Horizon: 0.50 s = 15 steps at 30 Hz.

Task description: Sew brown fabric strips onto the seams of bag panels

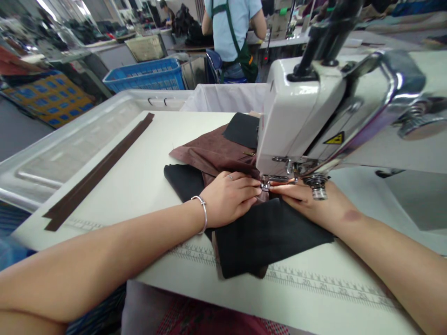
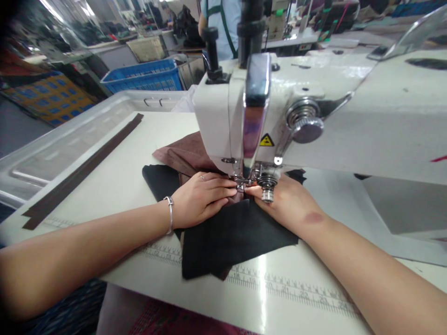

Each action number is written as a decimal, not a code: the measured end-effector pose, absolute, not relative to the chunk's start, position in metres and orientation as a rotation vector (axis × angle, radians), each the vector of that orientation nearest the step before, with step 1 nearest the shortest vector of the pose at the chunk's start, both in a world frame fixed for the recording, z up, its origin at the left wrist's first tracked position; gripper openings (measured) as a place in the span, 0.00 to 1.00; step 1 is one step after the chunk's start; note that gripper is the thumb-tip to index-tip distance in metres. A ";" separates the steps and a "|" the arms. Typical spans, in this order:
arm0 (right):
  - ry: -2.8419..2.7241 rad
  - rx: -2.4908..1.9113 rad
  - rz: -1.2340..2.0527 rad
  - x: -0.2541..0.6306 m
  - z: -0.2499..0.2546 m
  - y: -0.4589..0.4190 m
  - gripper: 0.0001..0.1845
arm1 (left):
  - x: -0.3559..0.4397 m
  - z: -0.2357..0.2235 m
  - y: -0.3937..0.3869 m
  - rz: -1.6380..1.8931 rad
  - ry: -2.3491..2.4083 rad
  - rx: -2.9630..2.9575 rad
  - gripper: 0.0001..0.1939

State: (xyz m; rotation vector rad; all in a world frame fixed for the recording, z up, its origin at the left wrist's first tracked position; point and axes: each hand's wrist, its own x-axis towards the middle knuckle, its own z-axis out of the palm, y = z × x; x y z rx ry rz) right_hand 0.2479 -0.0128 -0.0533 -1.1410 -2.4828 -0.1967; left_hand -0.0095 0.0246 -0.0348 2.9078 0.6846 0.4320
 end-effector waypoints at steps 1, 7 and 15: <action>-2.487 -1.139 -0.208 0.248 -0.053 -0.012 0.15 | -0.010 -0.035 0.025 0.439 0.681 2.906 0.17; -2.484 -1.152 -0.220 0.248 -0.054 -0.009 0.15 | -0.008 -0.037 0.029 0.473 0.673 2.897 0.17; -2.495 -1.166 -0.242 0.251 -0.058 -0.006 0.15 | -0.008 -0.037 0.031 0.478 0.666 2.891 0.17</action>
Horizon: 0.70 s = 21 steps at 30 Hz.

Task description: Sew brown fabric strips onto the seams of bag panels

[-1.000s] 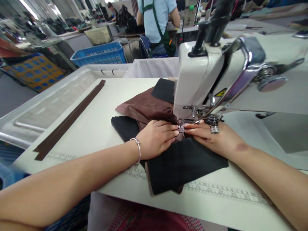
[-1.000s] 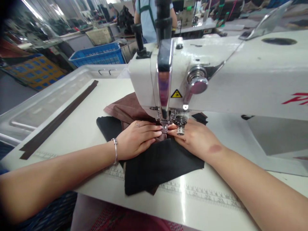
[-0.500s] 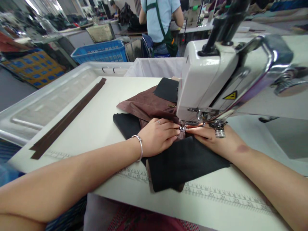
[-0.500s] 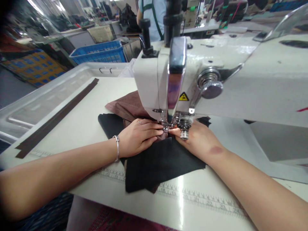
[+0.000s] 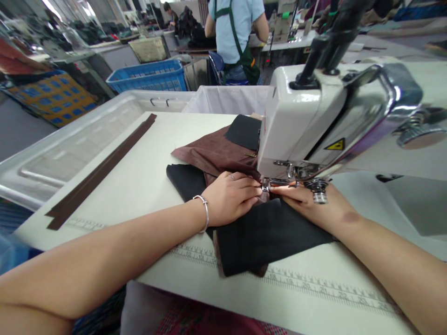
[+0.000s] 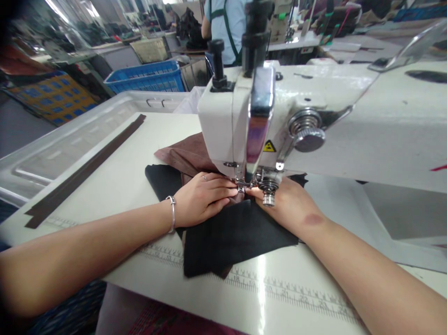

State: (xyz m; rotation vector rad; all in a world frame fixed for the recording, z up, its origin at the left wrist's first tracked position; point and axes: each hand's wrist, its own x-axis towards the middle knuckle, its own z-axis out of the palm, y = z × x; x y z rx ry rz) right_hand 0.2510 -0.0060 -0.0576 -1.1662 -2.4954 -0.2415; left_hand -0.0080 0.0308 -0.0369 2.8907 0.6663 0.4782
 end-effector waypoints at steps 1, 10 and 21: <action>-2.496 -1.172 -0.235 0.252 -0.060 -0.005 0.15 | -0.008 -0.037 0.031 0.481 0.669 2.888 0.17; -2.518 -1.188 -0.133 0.255 -0.060 -0.002 0.15 | -0.008 -0.036 0.033 0.473 0.643 2.872 0.16; -2.465 -1.197 -0.019 0.250 -0.040 -0.007 0.13 | -0.009 -0.038 0.035 0.487 0.693 2.864 0.16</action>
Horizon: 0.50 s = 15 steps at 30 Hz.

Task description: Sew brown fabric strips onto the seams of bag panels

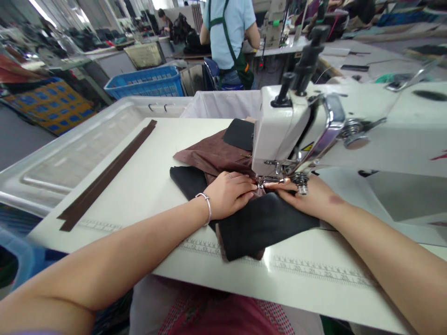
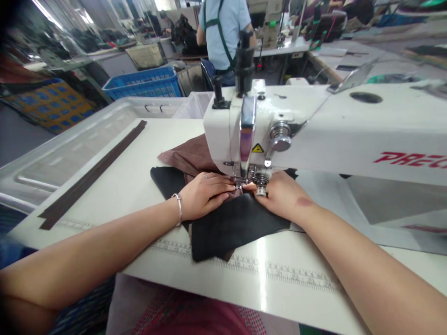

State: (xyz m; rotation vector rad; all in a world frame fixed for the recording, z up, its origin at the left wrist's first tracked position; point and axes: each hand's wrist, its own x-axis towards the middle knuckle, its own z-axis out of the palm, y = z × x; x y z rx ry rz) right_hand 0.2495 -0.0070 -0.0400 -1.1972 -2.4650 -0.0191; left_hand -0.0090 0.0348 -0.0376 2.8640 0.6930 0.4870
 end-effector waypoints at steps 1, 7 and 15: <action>-2.473 -1.200 0.038 0.248 -0.031 -0.012 0.13 | -0.011 -0.037 0.035 0.497 0.759 2.876 0.17; -2.590 -1.303 0.059 0.225 0.013 -0.052 0.24 | -0.025 -0.010 0.004 0.207 1.255 3.006 0.32; -2.765 -1.192 -0.013 0.222 0.003 -0.071 0.34 | -0.024 0.045 -0.036 -0.185 0.403 2.652 0.12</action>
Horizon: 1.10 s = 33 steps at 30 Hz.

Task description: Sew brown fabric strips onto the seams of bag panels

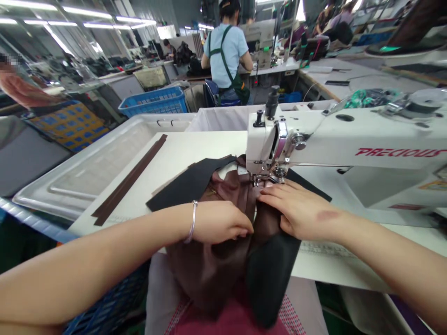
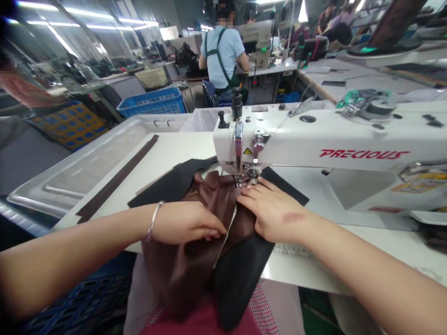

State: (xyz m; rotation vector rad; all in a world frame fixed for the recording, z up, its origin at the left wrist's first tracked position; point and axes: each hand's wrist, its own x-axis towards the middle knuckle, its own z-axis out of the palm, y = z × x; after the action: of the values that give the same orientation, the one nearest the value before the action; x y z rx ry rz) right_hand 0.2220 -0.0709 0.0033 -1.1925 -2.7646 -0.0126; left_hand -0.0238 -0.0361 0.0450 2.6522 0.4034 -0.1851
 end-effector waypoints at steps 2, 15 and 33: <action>-2.775 -1.102 0.006 0.219 -0.005 -0.075 0.32 | -0.020 0.033 -0.026 0.051 0.348 2.736 0.14; -2.661 -1.020 0.144 0.239 0.036 -0.073 0.12 | -0.013 -0.041 -0.022 0.163 0.578 3.077 0.23; -2.646 -1.347 -0.199 0.239 -0.042 -0.130 0.22 | -0.012 -0.043 -0.018 0.388 0.455 2.901 0.13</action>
State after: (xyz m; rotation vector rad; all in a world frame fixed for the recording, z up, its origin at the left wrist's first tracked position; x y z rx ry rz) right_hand 0.2393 -0.1296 -0.0421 -1.3473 -2.6457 -0.1987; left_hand -0.0122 -0.0178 -0.0428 2.9010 0.4549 0.3876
